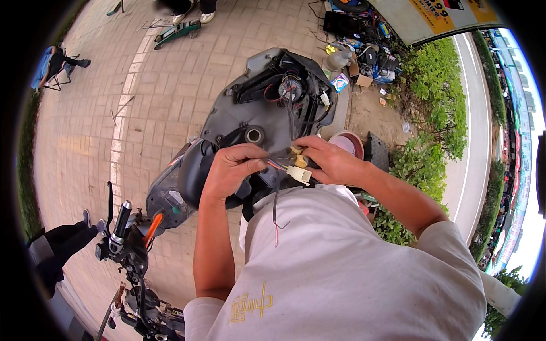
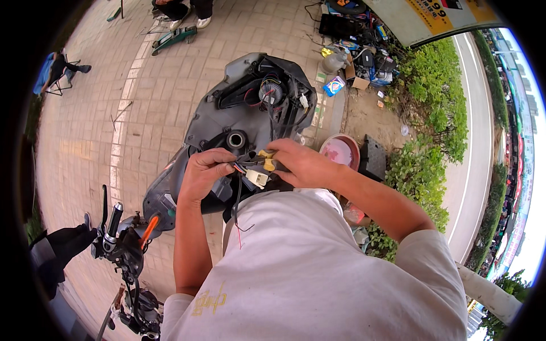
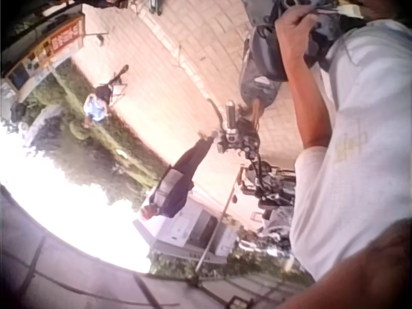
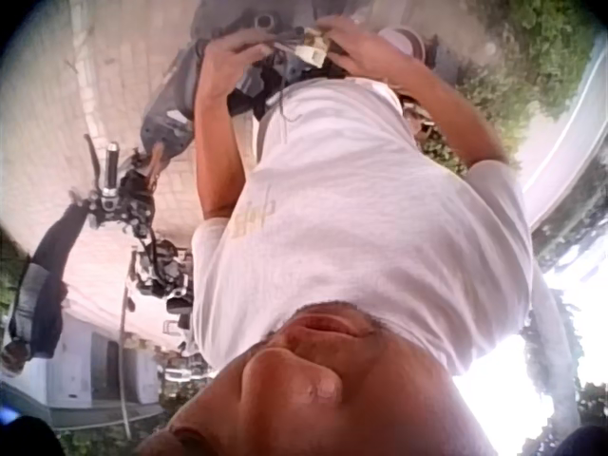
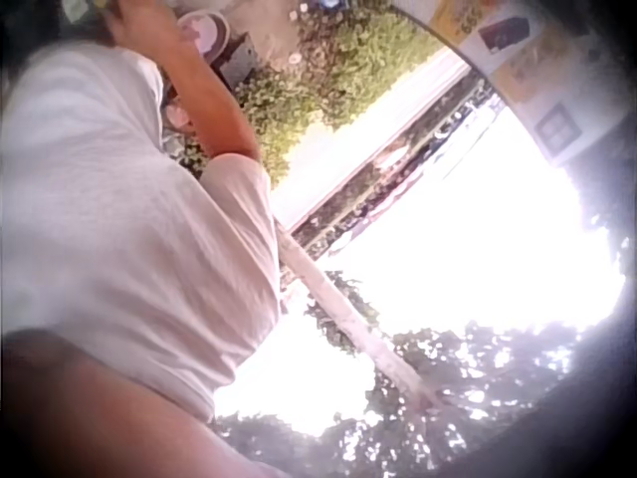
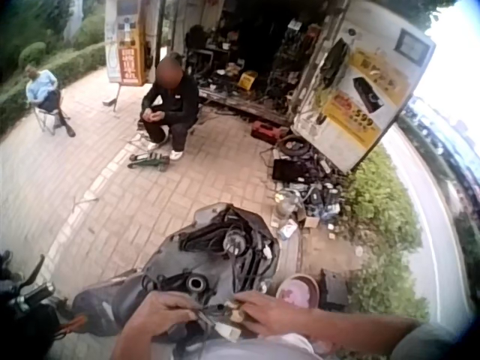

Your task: The person repairs the electrical wiring of a scooter. They use pliers to strip the insulation from wires and connect them to a connector. The person retrieves tools from a nearby workbench and works on the scooter's exposed wiring harness.

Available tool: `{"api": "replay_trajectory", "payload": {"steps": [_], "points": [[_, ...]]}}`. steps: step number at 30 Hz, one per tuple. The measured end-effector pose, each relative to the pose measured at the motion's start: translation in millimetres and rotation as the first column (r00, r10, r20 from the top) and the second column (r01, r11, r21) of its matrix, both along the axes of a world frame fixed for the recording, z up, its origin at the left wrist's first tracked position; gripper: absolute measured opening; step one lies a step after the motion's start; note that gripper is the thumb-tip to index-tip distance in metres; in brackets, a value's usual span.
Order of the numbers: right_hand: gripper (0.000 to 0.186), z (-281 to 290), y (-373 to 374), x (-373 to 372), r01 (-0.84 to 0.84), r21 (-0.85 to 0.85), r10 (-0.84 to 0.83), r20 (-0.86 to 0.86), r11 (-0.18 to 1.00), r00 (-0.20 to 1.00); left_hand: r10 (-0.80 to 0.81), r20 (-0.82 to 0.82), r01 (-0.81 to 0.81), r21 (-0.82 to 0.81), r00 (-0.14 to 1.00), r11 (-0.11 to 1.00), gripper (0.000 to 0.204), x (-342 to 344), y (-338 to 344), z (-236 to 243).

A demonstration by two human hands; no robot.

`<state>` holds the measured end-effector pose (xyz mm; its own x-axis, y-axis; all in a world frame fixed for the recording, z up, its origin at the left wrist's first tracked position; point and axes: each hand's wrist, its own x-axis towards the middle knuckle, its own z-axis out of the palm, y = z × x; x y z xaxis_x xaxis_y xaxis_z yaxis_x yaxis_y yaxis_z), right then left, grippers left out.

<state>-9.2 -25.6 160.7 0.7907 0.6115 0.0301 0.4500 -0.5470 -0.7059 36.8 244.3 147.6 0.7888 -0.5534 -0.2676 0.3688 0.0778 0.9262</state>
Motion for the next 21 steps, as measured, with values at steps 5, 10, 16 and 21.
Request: {"api": "replay_trajectory", "payload": {"steps": [5,10,16,21], "points": [[0.032,1.9,-1.6,3.0,-0.056,-0.002,0.056,-0.01,0.998,0.998,-0.04,0.051,0.039,0.01,0.998,0.999,0.017,-1.7,1.0,-4.7],[0.03,8.4,-3.2,10.9,-0.119,-0.018,0.119,-0.028,0.993,0.993,-0.055,0.0,0.055,0.039,0.998,0.998,0.018,0.4,2.8,-3.6],[0.027,16.3,-4.5,11.7,-0.159,-0.041,0.148,-0.202,0.986,0.968,-0.056,0.02,0.055,0.024,0.998,0.998,0.019,1.2,0.1,-1.2],[0.024,21.4,-3.9,11.0,-0.151,-0.062,0.123,-0.326,0.987,0.937,-0.029,0.026,0.027,0.058,0.999,0.998,0.019,0.6,-2.3,1.2]]}}
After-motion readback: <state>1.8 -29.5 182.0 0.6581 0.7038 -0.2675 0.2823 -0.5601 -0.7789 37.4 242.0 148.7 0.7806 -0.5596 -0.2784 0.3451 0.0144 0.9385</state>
